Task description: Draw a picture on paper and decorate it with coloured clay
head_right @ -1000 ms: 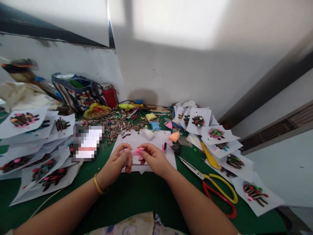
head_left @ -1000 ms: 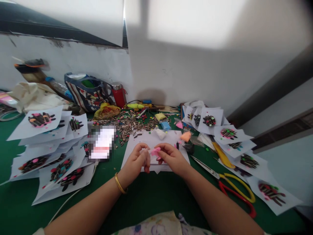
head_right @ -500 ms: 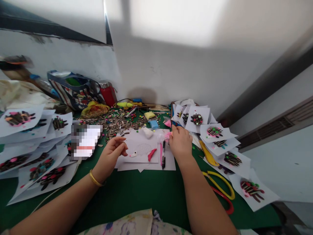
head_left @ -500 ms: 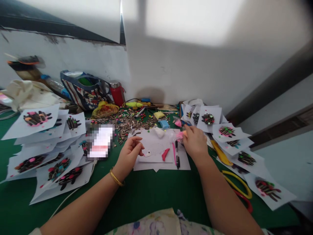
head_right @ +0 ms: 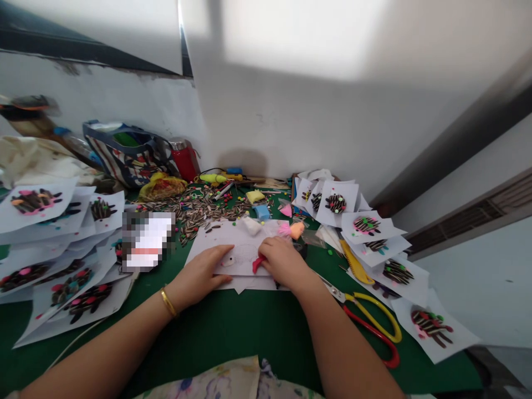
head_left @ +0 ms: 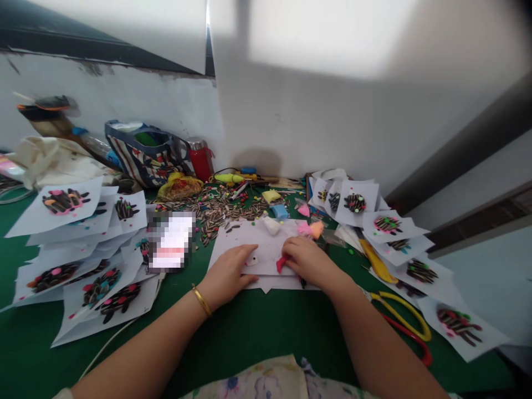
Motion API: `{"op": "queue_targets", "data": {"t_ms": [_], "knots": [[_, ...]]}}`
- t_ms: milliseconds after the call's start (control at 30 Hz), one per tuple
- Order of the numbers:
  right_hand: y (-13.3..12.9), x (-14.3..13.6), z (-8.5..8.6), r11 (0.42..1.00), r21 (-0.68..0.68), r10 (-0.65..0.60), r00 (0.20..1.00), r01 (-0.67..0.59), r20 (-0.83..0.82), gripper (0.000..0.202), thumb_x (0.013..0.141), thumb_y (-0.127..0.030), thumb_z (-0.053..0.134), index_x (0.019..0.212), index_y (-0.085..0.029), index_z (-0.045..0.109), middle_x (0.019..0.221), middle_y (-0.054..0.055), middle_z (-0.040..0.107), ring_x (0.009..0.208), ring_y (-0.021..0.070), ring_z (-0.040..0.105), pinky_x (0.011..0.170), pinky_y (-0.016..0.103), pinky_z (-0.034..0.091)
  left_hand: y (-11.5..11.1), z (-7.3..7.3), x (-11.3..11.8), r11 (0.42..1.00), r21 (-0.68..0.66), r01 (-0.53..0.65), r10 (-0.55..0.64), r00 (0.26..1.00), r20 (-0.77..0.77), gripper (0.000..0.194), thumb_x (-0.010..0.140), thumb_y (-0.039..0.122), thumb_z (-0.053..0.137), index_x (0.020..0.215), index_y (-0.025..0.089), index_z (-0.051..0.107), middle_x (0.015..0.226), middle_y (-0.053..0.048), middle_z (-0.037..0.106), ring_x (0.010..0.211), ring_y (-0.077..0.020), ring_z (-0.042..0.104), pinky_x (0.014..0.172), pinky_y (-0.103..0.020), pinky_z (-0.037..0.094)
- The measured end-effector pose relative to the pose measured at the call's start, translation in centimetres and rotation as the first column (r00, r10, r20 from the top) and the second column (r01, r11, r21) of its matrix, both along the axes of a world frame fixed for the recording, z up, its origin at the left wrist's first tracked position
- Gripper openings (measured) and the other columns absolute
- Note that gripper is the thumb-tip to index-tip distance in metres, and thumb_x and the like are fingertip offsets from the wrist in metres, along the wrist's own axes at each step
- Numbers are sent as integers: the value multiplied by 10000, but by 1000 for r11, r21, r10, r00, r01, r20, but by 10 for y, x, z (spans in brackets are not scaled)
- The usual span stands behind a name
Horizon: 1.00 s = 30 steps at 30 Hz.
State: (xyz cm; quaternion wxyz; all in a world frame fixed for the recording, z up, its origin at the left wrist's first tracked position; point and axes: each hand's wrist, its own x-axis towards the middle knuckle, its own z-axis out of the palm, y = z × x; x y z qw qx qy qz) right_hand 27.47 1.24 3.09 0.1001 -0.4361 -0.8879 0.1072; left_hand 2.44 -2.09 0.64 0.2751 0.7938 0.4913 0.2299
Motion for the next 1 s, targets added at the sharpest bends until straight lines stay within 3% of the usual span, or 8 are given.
{"op": "queue_targets", "data": {"t_ms": [300, 400, 500, 600, 733, 833, 933, 1000], "knots": [[-5, 2, 16, 972, -69, -233, 951, 224, -201, 132, 892, -257, 558, 968, -198, 649, 862, 42, 664, 788, 181, 572, 676, 277, 372, 3, 2, -3, 997, 42, 58, -55, 996, -72, 561, 787, 385, 708, 1312, 269, 546, 1379, -90, 544, 1276, -296, 473, 1163, -501, 197], [-12, -9, 12, 984, -150, -141, 939, 98, -313, 163, 904, -273, 547, 1005, -215, 662, 909, 41, 669, 807, 175, 580, 706, 280, 397, 1, 6, -1, 995, 97, 14, -14, 1000, 4, 492, 806, 463, 677, 1248, 260, 603, 1347, -97, 565, 1269, -292, 476, 1153, -490, 224], [-21, -24, 5, 975, -218, -57, 905, -40, -421, 136, 870, -260, 610, 990, -212, 654, 898, 26, 647, 782, 157, 564, 709, 273, 411, -5, 10, 3, 993, 112, -49, 32, 987, 155, 343, 857, 424, 627, 1151, 253, 664, 1199, -91, 645, 1142, -261, 563, 1034, -408, 395], [-28, -35, 1, 963, -268, -113, 850, -34, -514, 143, 828, -237, 660, 965, -202, 642, 856, 11, 629, 742, 147, 533, 681, 269, 410, -8, 12, 7, 993, 2, -116, 110, 947, 302, 225, 862, 367, 623, 1034, 249, 708, 996, -62, 711, 933, -225, 636, 856, -342, 486], [-33, -39, 4, 909, -375, -117, 752, -182, -649, 293, 799, -237, 699, 1083, -216, 631, 947, 17, 635, 772, 145, 555, 697, 270, 445, -7, 15, 10, 961, -199, -190, 264, 843, 470, 178, 814, 354, 663, 907, 211, 717, 861, -42, 715, 798, -205, 644, 753, -315, 511], [-34, -40, 3, 936, -306, -83, 736, -174, -672, 232, 847, -255, 655, 1076, -221, 639, 927, 21, 630, 773, 146, 555, 709, 275, 443, -9, 17, 15, 926, -361, -113, 313, 765, 563, 252, 832, 401, 639, 933, 180, 707, 869, -50, 710, 790, -200, 651, 757, -320, 529], [-36, -45, -1, 994, -104, -24, 807, -46, -589, 60, 868, -255, 626, 878, -199, 644, 836, 28, 600, 791, 167, 535, 738, 296, 419, -16, 16, 24, 867, -494, 61, 326, 680, 657, 380, 880, 486, 556, 1043, 167, 684, 1018, -82, 704, 898, -222, 662, 818, -358, 542], [-37, -49, -4, 1000, 3, 7, 852, -6, -523, 75, 850, -238, 640, 795, -193, 615, 809, 32, 581, 802, 181, 525, 746, 305, 411, -20, 14, 29, 855, -499, 143, 280, 682, 675, 383, 833, 468, 633, 1064, 165, 674, 1053, -84, 695, 951, -234, 649, 844, -358, 536]]}}
